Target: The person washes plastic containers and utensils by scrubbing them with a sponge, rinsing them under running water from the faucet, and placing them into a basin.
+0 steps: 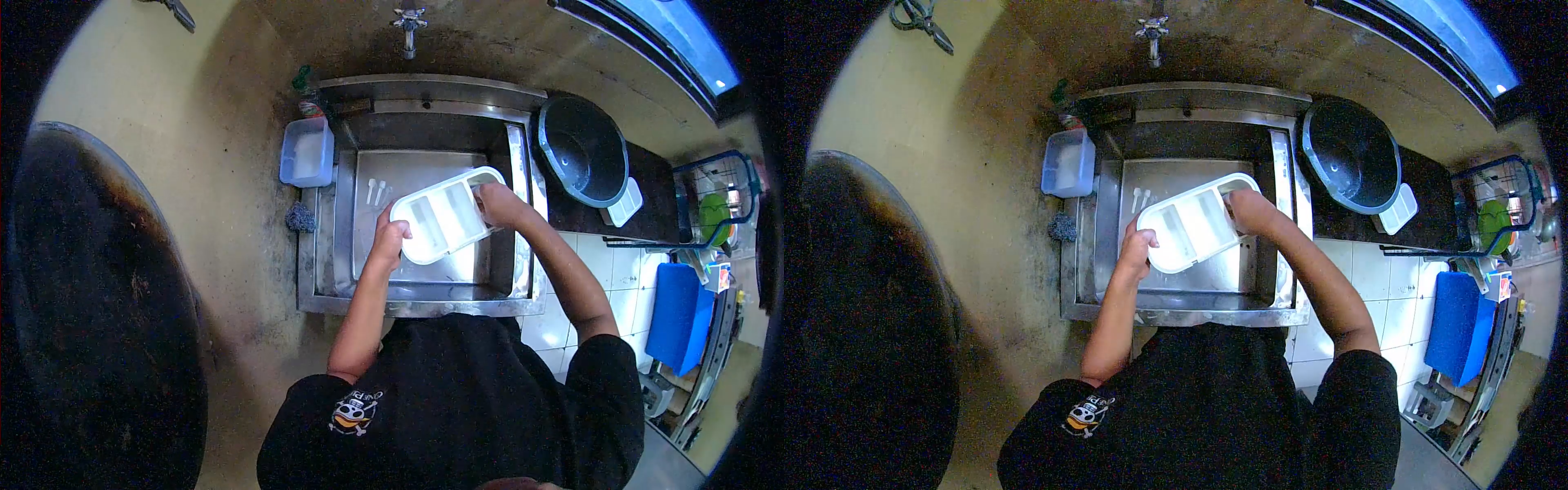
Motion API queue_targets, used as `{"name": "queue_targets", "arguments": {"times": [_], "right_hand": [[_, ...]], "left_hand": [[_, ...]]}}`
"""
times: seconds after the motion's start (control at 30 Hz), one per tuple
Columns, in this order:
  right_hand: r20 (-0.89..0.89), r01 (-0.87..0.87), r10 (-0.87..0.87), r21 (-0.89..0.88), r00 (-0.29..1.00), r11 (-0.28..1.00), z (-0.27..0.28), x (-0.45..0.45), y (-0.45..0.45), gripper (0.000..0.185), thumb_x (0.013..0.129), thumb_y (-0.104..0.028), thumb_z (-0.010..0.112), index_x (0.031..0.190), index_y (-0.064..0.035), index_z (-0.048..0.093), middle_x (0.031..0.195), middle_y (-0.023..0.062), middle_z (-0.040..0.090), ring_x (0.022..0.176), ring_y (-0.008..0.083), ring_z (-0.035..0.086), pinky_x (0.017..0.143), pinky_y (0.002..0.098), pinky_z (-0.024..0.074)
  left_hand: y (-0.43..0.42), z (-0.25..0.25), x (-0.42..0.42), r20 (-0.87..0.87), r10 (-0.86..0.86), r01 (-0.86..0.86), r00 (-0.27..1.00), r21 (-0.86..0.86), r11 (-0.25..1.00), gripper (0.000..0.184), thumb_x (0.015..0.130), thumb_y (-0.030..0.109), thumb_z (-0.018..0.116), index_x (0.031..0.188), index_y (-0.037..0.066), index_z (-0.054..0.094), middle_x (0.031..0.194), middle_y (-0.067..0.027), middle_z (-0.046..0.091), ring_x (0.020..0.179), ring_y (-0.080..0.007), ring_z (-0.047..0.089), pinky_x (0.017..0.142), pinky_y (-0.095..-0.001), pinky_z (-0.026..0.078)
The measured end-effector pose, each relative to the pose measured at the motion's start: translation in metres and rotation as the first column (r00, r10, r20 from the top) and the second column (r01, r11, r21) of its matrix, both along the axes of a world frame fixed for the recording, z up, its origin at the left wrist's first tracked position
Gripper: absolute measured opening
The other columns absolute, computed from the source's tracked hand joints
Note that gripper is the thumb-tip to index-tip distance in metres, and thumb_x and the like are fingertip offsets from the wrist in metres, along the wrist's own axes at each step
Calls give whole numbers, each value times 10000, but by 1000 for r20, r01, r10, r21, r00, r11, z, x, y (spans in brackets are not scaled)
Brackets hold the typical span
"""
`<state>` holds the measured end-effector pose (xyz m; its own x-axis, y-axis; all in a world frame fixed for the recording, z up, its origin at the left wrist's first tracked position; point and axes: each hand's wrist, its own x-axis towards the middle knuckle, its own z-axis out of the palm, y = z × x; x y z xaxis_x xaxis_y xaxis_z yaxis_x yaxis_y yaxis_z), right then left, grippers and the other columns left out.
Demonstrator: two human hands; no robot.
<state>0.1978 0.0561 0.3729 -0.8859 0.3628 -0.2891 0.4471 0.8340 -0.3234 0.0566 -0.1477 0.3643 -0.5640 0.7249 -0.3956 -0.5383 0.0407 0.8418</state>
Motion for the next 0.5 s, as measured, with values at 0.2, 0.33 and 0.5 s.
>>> {"name": "queue_targets", "arguments": {"times": [0.2, 0.33, 0.5], "right_hand": [[206, -293, 283, 22, 937, 956, -1, 2, -5, 183, 640, -104, 646, 790, -1, 625, 819, 199, 611, 770, 354, 596, 721, 403, 486], [170, -188, 193, -43, 966, 981, 0, -2, -1, 181, 663, -99, 588, 804, 9, 621, 843, 224, 600, 793, 364, 590, 744, 407, 477], [-251, 241, -382, -452, 889, 858, -39, -3, 10, 204, 753, -75, 482, 878, 22, 611, 871, 212, 614, 797, 348, 598, 726, 403, 481]], "left_hand": [[0, -9, -3, 99, 18, -22, 995, 45, 999, 550, 495, 38, 424, 1029, -26, 538, 888, -93, 577, 826, -226, 555, 733, -289, 455], [1, -18, -5, 130, 49, -57, 990, 60, 997, 548, 491, 31, 422, 1022, -29, 541, 891, -98, 578, 820, -230, 560, 736, -294, 460], [5, -12, 10, 140, 52, -62, 989, 66, 996, 549, 490, 26, 419, 1024, -31, 533, 893, -94, 575, 836, -226, 558, 739, -285, 458]]}}
